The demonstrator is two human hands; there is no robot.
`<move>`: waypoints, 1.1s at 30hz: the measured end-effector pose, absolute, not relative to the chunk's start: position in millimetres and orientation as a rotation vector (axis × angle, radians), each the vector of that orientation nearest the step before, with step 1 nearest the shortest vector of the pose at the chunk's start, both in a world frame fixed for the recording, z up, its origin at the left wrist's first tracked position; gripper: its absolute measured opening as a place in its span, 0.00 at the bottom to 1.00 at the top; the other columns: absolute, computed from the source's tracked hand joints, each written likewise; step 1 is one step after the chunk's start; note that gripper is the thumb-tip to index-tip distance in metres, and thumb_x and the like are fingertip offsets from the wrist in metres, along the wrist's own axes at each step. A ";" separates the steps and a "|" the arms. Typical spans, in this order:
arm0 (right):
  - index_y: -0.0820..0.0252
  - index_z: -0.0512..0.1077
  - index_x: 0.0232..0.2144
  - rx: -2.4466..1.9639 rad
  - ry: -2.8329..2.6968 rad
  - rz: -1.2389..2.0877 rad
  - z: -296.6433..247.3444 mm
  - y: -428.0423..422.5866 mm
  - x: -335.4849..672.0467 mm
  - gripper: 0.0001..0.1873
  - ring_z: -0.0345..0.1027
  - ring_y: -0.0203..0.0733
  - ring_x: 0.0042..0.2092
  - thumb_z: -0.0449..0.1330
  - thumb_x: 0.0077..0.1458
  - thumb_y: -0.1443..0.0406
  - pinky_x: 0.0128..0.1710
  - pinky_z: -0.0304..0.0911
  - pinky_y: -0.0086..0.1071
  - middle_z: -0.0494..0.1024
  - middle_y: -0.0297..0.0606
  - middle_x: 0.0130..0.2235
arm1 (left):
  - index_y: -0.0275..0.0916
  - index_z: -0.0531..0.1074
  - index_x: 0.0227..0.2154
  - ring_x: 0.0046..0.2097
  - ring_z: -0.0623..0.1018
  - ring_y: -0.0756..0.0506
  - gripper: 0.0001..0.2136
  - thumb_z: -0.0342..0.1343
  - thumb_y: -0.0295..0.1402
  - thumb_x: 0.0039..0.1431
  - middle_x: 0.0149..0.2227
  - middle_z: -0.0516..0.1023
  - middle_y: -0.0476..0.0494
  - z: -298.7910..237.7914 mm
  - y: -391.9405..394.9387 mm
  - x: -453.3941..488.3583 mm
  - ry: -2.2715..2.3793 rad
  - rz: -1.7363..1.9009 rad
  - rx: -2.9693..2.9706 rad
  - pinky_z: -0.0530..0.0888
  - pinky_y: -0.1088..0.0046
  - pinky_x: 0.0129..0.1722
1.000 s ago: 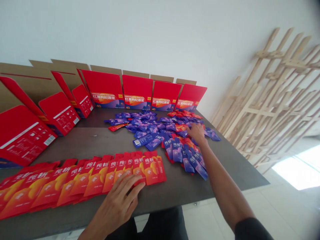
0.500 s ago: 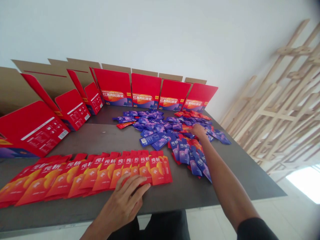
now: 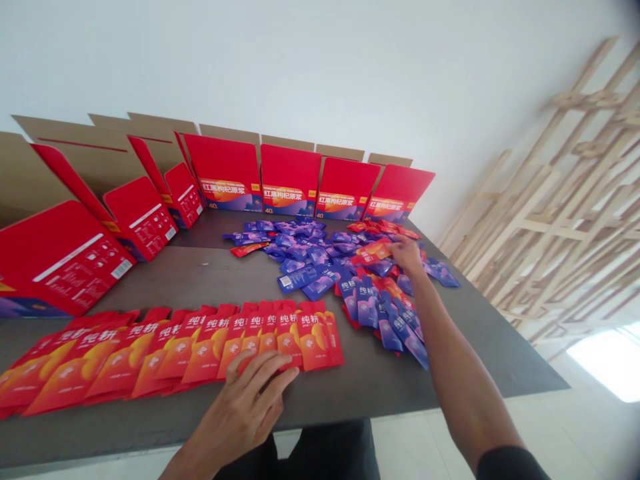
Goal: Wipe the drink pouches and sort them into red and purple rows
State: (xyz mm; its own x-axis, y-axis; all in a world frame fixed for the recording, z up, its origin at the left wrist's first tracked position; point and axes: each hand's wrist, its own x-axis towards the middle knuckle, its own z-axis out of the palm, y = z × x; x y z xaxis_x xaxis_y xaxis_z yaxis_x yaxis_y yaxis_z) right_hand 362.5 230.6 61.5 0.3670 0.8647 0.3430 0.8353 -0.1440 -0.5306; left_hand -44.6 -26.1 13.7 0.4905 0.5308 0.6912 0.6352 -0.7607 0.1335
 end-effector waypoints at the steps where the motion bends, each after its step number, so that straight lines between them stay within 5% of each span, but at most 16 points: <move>1: 0.66 0.73 0.57 -1.948 -1.450 0.027 68.3 223.3 364.3 0.22 0.77 0.51 0.45 0.57 0.62 0.66 0.50 0.71 0.42 0.82 0.44 0.40 | 0.40 0.78 0.50 0.53 0.78 0.45 0.13 0.53 0.23 0.69 0.48 0.84 0.43 12.4 -25.8 -45.2 -1.018 -1.122 -2.586 0.56 0.61 0.69; 4: 0.65 0.69 0.62 -1.843 -1.436 -0.077 87.6 195.0 365.6 0.27 0.75 0.50 0.47 0.54 0.62 0.65 0.54 0.68 0.42 0.81 0.47 0.46 | 0.42 0.77 0.51 0.54 0.79 0.45 0.15 0.52 0.22 0.68 0.49 0.84 0.44 8.1 -25.4 -47.2 -1.022 -1.125 -2.578 0.58 0.60 0.69; 8: 0.60 0.68 0.60 -1.491 -1.345 -0.002 102.2 147.4 346.2 0.25 0.70 0.42 0.37 0.55 0.64 0.58 0.42 0.69 0.36 0.77 0.42 0.44 | 0.44 0.75 0.53 0.54 0.79 0.44 0.16 0.53 0.23 0.68 0.49 0.83 0.43 11.2 -29.2 -43.8 -1.151 -1.312 -2.663 0.70 0.63 0.62; 15: 0.49 0.69 0.46 -0.900 -0.899 0.611 93.7 46.5 234.6 0.21 0.69 0.35 0.37 0.71 0.56 0.53 0.40 0.69 0.30 0.71 0.29 0.38 | 0.44 0.59 0.67 0.43 0.83 0.42 0.24 0.47 0.47 0.74 0.58 0.78 0.29 47.6 -26.8 -0.3 -1.793 -2.178 -3.276 0.84 0.65 0.35; 18: 0.50 0.67 0.44 -0.886 -0.743 0.750 71.9 2.5 181.4 0.15 0.69 0.34 0.38 0.68 0.62 0.55 0.40 0.69 0.28 0.71 0.29 0.39 | 0.40 0.69 0.56 0.42 0.83 0.40 0.27 0.51 0.57 0.68 0.53 0.79 0.29 55.1 -27.1 16.6 -1.868 -2.706 -3.235 0.81 0.66 0.27; 21: 0.49 0.66 0.46 -0.947 -0.750 0.909 45.2 -35.1 144.5 0.14 0.71 0.35 0.37 0.66 0.65 0.56 0.39 0.70 0.28 0.73 0.29 0.38 | 0.39 0.72 0.36 0.32 0.80 0.45 0.24 0.58 0.59 0.63 0.35 0.79 0.41 48.6 -31.5 18.5 -2.221 -2.926 -2.684 0.78 0.70 0.24; 27: 0.52 0.71 0.47 -1.037 -1.056 1.186 21.1 -72.4 135.3 0.15 0.72 0.37 0.31 0.67 0.63 0.54 0.34 0.69 0.30 0.77 0.31 0.33 | 0.43 0.62 0.25 0.15 0.64 0.53 0.27 0.57 0.63 0.59 0.15 0.65 0.56 37.5 -23.5 -19.5 -2.834 -2.361 -2.298 0.59 0.78 0.14; 33: 0.55 0.72 0.38 -1.132 -0.953 1.127 14.5 -65.9 175.8 0.16 0.53 0.30 0.19 0.63 0.66 0.50 0.18 0.48 0.25 0.63 0.24 0.20 | 0.44 0.59 0.22 0.13 0.62 0.53 0.27 0.57 0.62 0.56 0.11 0.61 0.59 67.9 13.2 -39.1 -2.805 -1.466 -2.640 0.57 0.77 0.18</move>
State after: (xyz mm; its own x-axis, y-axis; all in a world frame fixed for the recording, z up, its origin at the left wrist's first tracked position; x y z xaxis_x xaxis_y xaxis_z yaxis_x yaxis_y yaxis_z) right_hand 175.8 -65.9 14.5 0.1908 0.9815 0.0165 -0.1801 0.0516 -0.9823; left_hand -39.1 13.2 67.9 0.0818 0.9742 -0.2103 0.3834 0.1640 0.9089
